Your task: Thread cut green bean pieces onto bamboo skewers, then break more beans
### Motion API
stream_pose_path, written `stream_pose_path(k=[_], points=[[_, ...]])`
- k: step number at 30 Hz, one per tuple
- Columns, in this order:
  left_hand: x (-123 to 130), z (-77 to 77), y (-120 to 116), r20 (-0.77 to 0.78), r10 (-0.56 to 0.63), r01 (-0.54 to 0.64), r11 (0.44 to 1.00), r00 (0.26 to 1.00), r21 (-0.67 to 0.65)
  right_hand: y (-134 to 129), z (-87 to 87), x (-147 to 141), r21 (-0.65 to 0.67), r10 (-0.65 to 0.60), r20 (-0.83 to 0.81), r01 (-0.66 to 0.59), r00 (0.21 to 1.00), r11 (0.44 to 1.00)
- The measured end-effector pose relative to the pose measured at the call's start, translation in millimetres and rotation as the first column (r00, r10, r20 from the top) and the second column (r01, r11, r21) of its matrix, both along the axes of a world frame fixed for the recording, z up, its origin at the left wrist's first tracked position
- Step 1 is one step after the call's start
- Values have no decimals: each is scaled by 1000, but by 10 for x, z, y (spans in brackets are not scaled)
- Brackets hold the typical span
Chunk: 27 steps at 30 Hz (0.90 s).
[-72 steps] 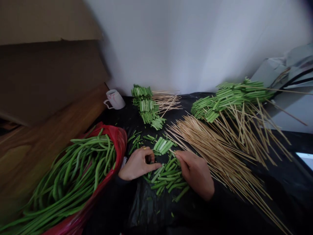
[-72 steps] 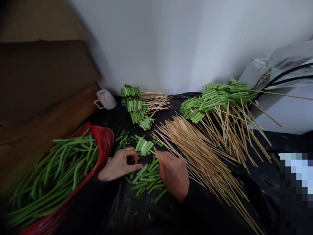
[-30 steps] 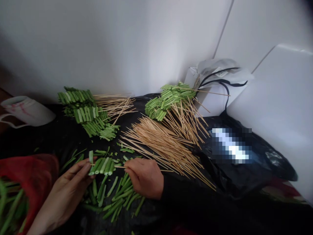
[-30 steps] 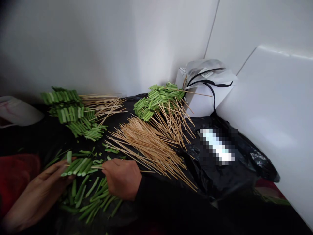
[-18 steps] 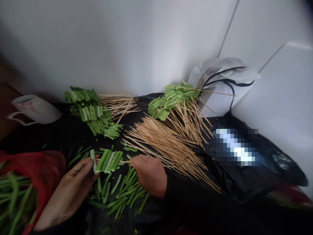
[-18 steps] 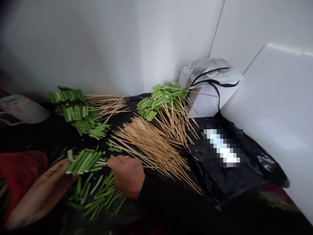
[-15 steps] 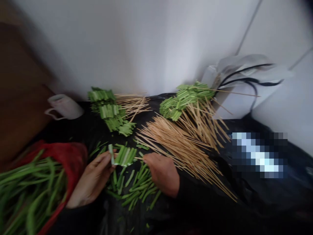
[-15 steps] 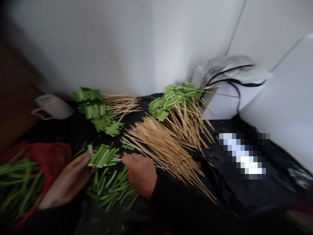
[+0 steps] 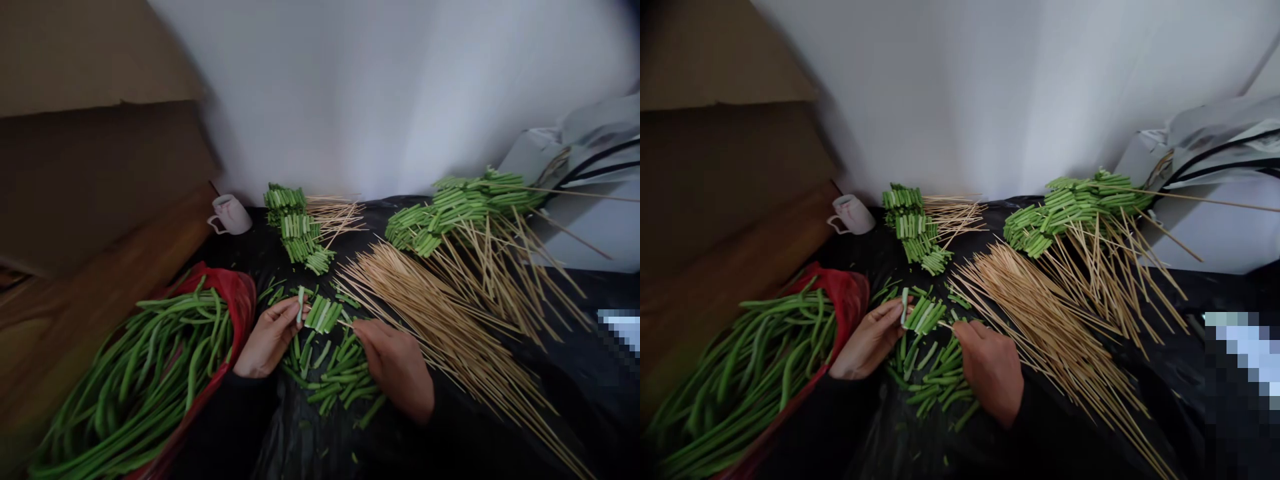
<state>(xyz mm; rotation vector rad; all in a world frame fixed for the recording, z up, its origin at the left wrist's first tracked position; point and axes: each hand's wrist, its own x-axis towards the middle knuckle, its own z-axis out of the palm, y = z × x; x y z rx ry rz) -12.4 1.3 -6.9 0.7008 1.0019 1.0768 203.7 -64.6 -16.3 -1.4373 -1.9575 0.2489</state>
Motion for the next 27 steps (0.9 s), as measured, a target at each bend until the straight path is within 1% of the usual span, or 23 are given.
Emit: stream_pose_path(k=[5,9,14,19,24,27], points=[[5,-17,1,-10,-2,3,1000,1000,15,-9,-8,8,7,-13,33,13,999,1000],[16,-18,-9,-41,-34,36,998,999,45,-13,-18,8,7,-15,21,15,1000,1000],[30,-25,-32,-149,-53,71,990,987,121,-14,-23,4,-5,-23,30,23,999,1000],[34,-30,-43,-222,-48,79,988,974,133,-23,-22,8,-22,-17,25,17,1000,1000],[38,-4,-40,-197,1,27,990,980,139,-23,-16,12,-14,-9,16,10,1000,1000],[39,3,-37,-180,-4,28,991,984,132,-21,-18,10,-11,-14,20,14,1000,1000]])
